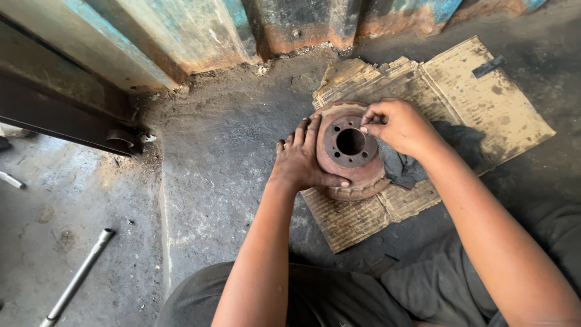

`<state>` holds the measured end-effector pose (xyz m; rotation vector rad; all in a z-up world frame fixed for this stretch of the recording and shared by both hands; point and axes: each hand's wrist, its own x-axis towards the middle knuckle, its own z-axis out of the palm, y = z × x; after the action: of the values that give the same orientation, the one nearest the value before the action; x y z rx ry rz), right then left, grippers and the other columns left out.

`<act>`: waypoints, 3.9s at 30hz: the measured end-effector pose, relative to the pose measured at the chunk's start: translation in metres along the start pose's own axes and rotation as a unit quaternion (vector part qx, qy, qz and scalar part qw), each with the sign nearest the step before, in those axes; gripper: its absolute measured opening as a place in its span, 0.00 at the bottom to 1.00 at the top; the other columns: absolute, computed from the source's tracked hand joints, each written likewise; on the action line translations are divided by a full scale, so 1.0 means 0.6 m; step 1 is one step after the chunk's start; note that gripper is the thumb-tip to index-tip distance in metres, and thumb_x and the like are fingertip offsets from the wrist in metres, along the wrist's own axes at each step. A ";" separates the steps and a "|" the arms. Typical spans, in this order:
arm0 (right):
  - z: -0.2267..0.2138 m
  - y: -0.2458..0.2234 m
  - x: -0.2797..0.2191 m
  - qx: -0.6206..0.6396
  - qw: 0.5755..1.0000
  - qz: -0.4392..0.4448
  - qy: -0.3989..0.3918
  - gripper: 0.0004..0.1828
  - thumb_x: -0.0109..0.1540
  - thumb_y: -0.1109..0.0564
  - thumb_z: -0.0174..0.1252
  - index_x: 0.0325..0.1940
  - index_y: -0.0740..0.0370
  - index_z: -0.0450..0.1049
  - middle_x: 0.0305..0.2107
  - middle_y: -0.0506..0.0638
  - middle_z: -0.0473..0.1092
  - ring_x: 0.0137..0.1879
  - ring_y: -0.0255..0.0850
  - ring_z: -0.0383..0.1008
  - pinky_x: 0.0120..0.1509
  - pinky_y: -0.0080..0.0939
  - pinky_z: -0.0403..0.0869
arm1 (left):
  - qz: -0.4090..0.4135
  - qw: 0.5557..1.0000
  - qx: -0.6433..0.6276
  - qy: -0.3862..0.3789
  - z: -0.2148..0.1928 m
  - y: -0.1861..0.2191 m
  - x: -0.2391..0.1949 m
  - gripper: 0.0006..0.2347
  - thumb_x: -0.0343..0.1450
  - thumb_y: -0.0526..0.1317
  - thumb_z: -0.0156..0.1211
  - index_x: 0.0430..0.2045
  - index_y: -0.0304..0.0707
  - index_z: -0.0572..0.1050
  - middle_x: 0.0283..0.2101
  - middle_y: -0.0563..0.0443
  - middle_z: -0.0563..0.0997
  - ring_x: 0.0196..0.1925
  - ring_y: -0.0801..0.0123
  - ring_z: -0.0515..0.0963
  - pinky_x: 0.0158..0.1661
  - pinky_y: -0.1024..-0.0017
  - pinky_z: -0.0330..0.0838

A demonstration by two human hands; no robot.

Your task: The person scrubs the surface of a brake drum with a small abrasive block, then wipes it with a dark cloth. The person rotates the drum to clean different areas and flips it over to clean the interior surface.

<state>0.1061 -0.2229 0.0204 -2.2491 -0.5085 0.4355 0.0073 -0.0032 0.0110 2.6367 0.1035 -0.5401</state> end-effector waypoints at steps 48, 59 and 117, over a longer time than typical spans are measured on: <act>0.006 -0.070 -0.016 -0.176 0.982 0.034 0.056 0.08 0.55 0.57 0.66 0.38 0.61 0.79 0.33 0.61 0.78 0.42 0.55 0.79 0.50 0.51 0.76 | 0.135 0.990 0.011 0.045 -0.021 0.047 0.003 0.58 0.39 0.64 0.83 0.65 0.49 0.58 0.73 0.39 0.55 0.76 0.39 0.48 0.69 0.38 0.47; -0.022 -0.068 -0.007 -0.188 0.980 0.051 -0.039 0.09 0.60 0.56 0.65 0.43 0.56 0.82 0.40 0.54 0.78 0.46 0.50 0.78 0.52 0.52 0.74 | 0.119 0.992 0.024 0.028 -0.027 0.051 0.006 0.58 0.39 0.64 0.84 0.65 0.52 0.56 0.73 0.41 0.52 0.76 0.39 0.45 0.69 0.39 0.43; -0.010 -0.018 -0.044 -0.109 0.968 -0.211 0.085 0.08 0.63 0.63 0.59 0.45 0.68 0.77 0.41 0.58 0.72 0.46 0.55 0.77 0.50 0.51 0.75 | 0.173 0.981 -0.025 0.090 -0.014 0.033 0.001 0.57 0.40 0.63 0.82 0.66 0.51 0.60 0.72 0.41 0.57 0.74 0.40 0.53 0.67 0.39 0.49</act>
<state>0.0837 -0.2325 0.0361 -2.2735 -0.9547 -0.0337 0.0140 -0.0172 0.0254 2.5697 -0.2786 -0.1799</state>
